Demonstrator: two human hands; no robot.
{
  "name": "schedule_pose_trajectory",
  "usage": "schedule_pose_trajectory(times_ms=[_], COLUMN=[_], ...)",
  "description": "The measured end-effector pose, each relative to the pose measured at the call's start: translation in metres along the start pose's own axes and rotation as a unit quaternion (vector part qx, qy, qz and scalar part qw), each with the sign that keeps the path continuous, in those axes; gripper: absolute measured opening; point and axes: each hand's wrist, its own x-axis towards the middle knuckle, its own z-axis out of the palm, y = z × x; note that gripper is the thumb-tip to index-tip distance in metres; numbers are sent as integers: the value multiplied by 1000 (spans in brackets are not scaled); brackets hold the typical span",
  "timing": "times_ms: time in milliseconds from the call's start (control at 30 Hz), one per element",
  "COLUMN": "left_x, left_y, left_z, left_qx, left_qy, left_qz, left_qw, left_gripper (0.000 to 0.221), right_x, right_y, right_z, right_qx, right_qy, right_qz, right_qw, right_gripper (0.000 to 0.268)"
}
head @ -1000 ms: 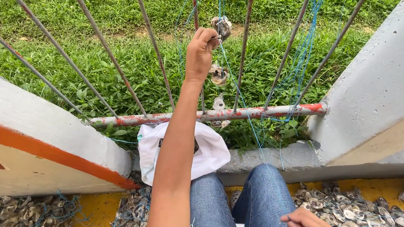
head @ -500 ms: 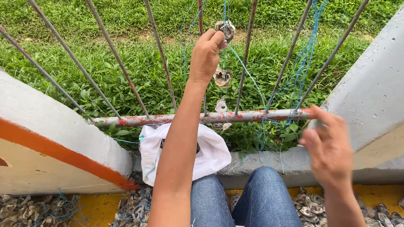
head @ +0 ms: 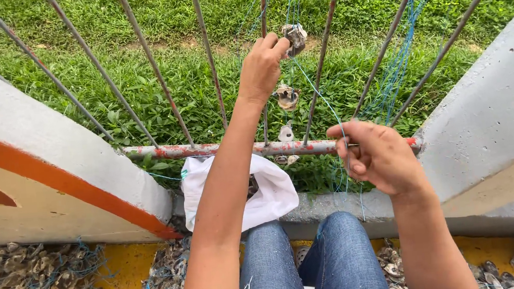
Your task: Threading oyster shells onto a string for aquaculture.
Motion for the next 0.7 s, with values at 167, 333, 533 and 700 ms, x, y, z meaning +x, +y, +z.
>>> schedule_pose_trajectory(times_ms=[167,333,533,700], left_x=[-3,-8,-10,-8], left_y=[-3,-13,-7,-9], left_z=[5,34,32,44], left_qx=[-61,-539,-579,-566], left_qy=[-11,-45,-38,-12], left_qz=[-73,-303,-313,-334], left_qw=[995,785,752,754], left_gripper=[12,7,12,7], right_x=[36,155,232,240], right_y=[6,4,-6,-17], right_z=[-16,-27,6,13], right_qx=[-149,-233,-102,-39], right_qy=[1,91,117,25], right_qz=[-58,-283,-190,-170], right_qw=[987,926,969,984], right_gripper=[22,23,15,18])
